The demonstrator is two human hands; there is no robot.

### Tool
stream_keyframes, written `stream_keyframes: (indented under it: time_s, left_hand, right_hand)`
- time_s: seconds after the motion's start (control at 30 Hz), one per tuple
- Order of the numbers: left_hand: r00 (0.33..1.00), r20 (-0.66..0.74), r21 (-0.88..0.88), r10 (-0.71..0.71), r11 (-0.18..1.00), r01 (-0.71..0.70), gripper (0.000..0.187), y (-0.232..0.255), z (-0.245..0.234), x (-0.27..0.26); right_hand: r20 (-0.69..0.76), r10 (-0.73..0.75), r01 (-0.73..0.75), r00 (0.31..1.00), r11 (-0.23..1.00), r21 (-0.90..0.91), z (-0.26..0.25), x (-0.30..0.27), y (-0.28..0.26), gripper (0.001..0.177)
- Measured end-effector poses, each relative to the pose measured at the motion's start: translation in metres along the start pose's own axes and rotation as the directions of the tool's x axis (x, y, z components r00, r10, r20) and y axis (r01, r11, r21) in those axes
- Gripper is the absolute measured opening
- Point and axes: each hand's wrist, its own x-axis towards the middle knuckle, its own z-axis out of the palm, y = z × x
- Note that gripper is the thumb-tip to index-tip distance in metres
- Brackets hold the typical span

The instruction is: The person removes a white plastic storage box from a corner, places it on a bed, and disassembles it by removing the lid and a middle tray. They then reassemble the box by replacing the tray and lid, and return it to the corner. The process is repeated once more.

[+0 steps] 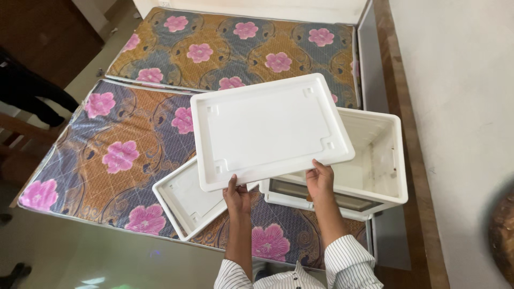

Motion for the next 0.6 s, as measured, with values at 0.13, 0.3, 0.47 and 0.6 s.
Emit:
stream_keyframes:
  time_s: [0.13, 0.3, 0.47, 0.6]
  left_hand:
    - [0.997, -0.015, -0.042, 0.079, 0.996, -0.080, 0.018, 0.024, -0.028, 0.017]
    - [0.987, -0.087, -0.134, 0.132, 0.981, -0.143, 0.021, 0.057, -0.073, 0.036]
    - [0.965, -0.209, -0.155, 0.159, 0.969, -0.193, 0.025, 0.092, -0.106, 0.036]
    - [0.945, -0.268, -0.162, 0.186, 0.959, -0.235, 0.026, 0.116, -0.126, 0.031]
  right_hand:
    - [0.022, 0.142, -0.141, 0.990, 0.988, -0.066, 0.027, -0.008, 0.033, 0.040]
    - [0.159, 0.278, -0.246, 0.947, 0.949, -0.197, 0.056, -0.020, 0.065, 0.041]
    - [0.211, 0.386, -0.330, 0.898, 0.909, -0.256, 0.074, -0.027, 0.107, 0.038]
    - [0.207, 0.482, -0.405, 0.851, 0.854, -0.326, 0.082, -0.030, 0.139, 0.034]
